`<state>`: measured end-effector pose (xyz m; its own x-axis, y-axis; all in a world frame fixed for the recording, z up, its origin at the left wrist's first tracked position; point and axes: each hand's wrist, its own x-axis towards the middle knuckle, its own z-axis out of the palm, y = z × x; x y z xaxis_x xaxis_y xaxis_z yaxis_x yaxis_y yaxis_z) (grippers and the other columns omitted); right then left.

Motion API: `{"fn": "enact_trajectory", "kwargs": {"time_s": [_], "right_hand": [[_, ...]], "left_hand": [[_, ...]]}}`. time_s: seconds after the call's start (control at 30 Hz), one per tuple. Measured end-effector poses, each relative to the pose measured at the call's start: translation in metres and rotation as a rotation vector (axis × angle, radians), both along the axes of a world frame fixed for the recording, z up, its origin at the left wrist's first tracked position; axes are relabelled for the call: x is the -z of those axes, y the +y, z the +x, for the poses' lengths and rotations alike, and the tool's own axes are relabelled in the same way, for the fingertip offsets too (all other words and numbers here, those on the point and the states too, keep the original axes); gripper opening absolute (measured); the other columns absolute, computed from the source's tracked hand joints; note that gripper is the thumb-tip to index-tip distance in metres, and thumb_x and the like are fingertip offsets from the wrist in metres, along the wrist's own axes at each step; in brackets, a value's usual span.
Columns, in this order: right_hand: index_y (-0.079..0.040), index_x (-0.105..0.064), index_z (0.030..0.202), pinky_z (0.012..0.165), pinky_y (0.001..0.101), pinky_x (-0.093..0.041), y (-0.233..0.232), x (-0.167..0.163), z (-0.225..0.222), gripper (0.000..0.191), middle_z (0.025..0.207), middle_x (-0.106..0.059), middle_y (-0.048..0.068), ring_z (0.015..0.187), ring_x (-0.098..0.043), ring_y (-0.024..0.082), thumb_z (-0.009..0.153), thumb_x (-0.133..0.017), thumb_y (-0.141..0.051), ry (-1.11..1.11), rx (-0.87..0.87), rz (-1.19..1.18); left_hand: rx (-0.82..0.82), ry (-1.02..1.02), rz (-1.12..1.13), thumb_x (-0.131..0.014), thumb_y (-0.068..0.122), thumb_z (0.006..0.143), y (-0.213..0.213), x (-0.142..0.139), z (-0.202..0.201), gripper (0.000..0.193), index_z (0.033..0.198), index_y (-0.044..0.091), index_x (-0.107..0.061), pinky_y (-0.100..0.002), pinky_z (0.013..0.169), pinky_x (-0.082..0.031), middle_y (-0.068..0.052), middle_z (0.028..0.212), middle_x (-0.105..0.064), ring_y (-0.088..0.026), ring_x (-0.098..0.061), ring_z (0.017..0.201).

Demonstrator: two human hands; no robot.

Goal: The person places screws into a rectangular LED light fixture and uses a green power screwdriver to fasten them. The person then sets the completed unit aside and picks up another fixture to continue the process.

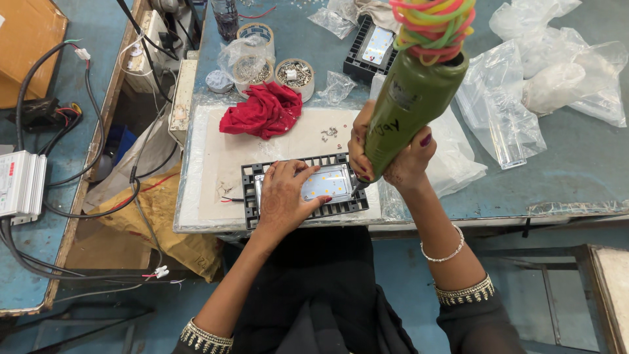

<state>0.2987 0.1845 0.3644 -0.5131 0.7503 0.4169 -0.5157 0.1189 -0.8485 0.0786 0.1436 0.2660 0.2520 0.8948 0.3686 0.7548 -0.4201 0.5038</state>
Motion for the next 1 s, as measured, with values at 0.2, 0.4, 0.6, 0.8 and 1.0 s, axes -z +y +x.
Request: {"fn": "enact_trajectory", "kwargs": {"time_s": [0.2, 0.4, 0.6, 0.8, 1.0], "right_hand": [[0.0, -0.041, 0.099, 0.046, 0.0317, -0.042, 0.001, -0.004, -0.002, 0.093, 0.063, -0.045, 0.011, 0.044, -0.046, 0.018, 0.084, -0.047, -0.092, -0.007, 0.02, 0.002], [0.0, -0.042, 0.1, 0.045, 0.0312, -0.044, 0.002, -0.008, -0.007, 0.089, 0.064, -0.045, 0.009, 0.049, -0.049, 0.018, 0.086, -0.055, -0.087, -0.007, 0.018, 0.046], [0.001, -0.042, 0.101, 0.047, 0.0317, -0.044, 0.004, -0.007, -0.007, 0.09, 0.061, -0.045, 0.009, 0.047, -0.048, 0.018, 0.085, -0.055, -0.087, -0.017, 0.029, 0.035], [-0.002, -0.041, 0.098, 0.05, 0.0312, -0.043, -0.003, -0.002, -0.003, 0.091, 0.063, -0.047, 0.01, 0.05, -0.048, 0.019, 0.083, -0.05, -0.091, -0.003, 0.027, 0.003], [-0.002, -0.041, 0.1, 0.048, 0.0298, -0.042, -0.003, -0.002, 0.0, 0.093, 0.06, -0.046, 0.01, 0.047, -0.047, 0.018, 0.08, -0.049, -0.093, -0.009, 0.024, 0.005]], "left_hand": [[-0.006, -0.001, 0.033, -0.085, 0.049, 0.07, -0.001, -0.002, 0.001, 0.065, 0.122, 0.012, -0.073, -0.05, 0.111, -0.033, -0.007, 0.113, -0.062, -0.029, -0.055, 0.116], [-0.019, -0.001, 0.017, -0.086, 0.049, 0.068, 0.001, -0.006, 0.003, 0.066, 0.121, 0.011, -0.073, -0.05, 0.107, -0.035, -0.006, 0.11, -0.061, -0.027, -0.055, 0.113], [-0.032, -0.018, -0.026, -0.087, 0.047, 0.066, -0.001, -0.01, 0.005, 0.066, 0.12, 0.011, -0.074, -0.047, 0.102, -0.038, -0.006, 0.11, -0.062, -0.026, -0.056, 0.111], [-0.049, -0.059, -0.132, -0.089, 0.043, 0.063, -0.001, -0.014, 0.007, 0.067, 0.121, 0.012, -0.074, -0.042, 0.096, -0.043, -0.004, 0.106, -0.062, -0.024, -0.057, 0.106], [-0.064, -0.073, -0.14, -0.09, 0.041, 0.061, -0.001, -0.019, 0.009, 0.067, 0.12, 0.012, -0.075, -0.042, 0.097, -0.043, -0.004, 0.104, -0.062, -0.025, -0.057, 0.106]]}}
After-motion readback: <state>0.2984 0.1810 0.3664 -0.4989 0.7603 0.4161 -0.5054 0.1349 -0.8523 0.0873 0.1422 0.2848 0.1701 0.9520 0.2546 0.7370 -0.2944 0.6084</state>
